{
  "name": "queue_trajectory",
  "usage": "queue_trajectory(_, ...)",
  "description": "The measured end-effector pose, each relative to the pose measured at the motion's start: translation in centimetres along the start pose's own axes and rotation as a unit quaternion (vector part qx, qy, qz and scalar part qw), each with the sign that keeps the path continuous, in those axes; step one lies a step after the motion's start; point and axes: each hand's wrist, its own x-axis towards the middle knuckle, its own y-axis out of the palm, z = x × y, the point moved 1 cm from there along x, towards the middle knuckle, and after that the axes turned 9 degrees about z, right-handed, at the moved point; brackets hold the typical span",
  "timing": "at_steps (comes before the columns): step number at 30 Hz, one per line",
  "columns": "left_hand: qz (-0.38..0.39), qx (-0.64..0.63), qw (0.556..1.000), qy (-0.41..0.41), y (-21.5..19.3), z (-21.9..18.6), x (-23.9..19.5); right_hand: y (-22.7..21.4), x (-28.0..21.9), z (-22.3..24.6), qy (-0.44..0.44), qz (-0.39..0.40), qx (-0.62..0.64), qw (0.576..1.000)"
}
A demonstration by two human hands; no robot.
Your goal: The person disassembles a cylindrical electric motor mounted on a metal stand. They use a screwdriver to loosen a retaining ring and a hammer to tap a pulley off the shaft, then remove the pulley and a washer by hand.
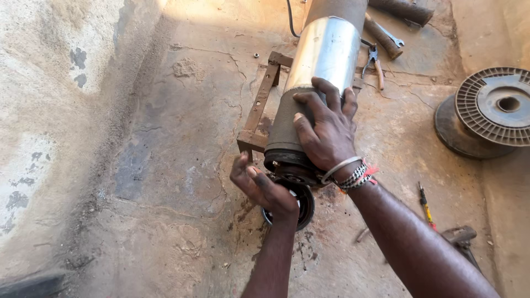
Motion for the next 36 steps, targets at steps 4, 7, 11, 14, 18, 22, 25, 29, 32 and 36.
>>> queue_trajectory(4,0.114,0.057,0.986,-0.11,-0.5,-3.3,-4.0,-0.3,0.3,0.4,-0.012,-0.004,-0.027,1.0)
queue_trajectory(7,0.16,0.196,0.966,-0.047,1.0,-4.3,-4.5,-0.3,0.1,0.6,-0.025,-0.016,-0.025,0.999)
queue_trajectory(11,0.134,0.363,0.922,-0.032,2.5,-4.3,-2.9,-0.3,0.3,0.5,-0.003,-0.012,-0.013,1.0)
queue_trajectory(14,0.162,0.33,0.924,-0.103,1.6,-4.0,-1.5,-0.2,0.5,0.1,0.002,-0.013,-0.021,1.0)
queue_trajectory(18,0.167,0.309,0.926,-0.14,1.1,-4.7,-1.7,-0.4,1.0,0.3,0.008,-0.012,-0.016,1.0)
queue_trajectory(22,0.174,0.314,0.92,-0.156,-0.8,-6.3,-2.8,-0.4,0.5,1.0,0.015,-0.007,-0.013,1.0)
queue_trajectory(25,0.213,0.318,0.912,-0.151,-2.3,-5.8,-3.5,-0.7,-0.1,0.9,0.007,-0.012,-0.01,1.0)
queue_trajectory(29,0.224,0.366,0.903,0.033,-5.9,-7.6,-3.7,0.3,0.2,0.0,-0.027,-0.029,-0.022,0.999)
queue_trajectory(32,0.095,0.253,0.961,0.061,-6.9,-9.9,-2.8,0.2,0.4,0.0,-0.051,-0.044,-0.008,0.998)
queue_trajectory(36,0.022,0.157,0.972,0.171,-3.0,-7.7,-0.4,-0.2,-1.1,0.2,-0.066,-0.051,-0.001,0.997)
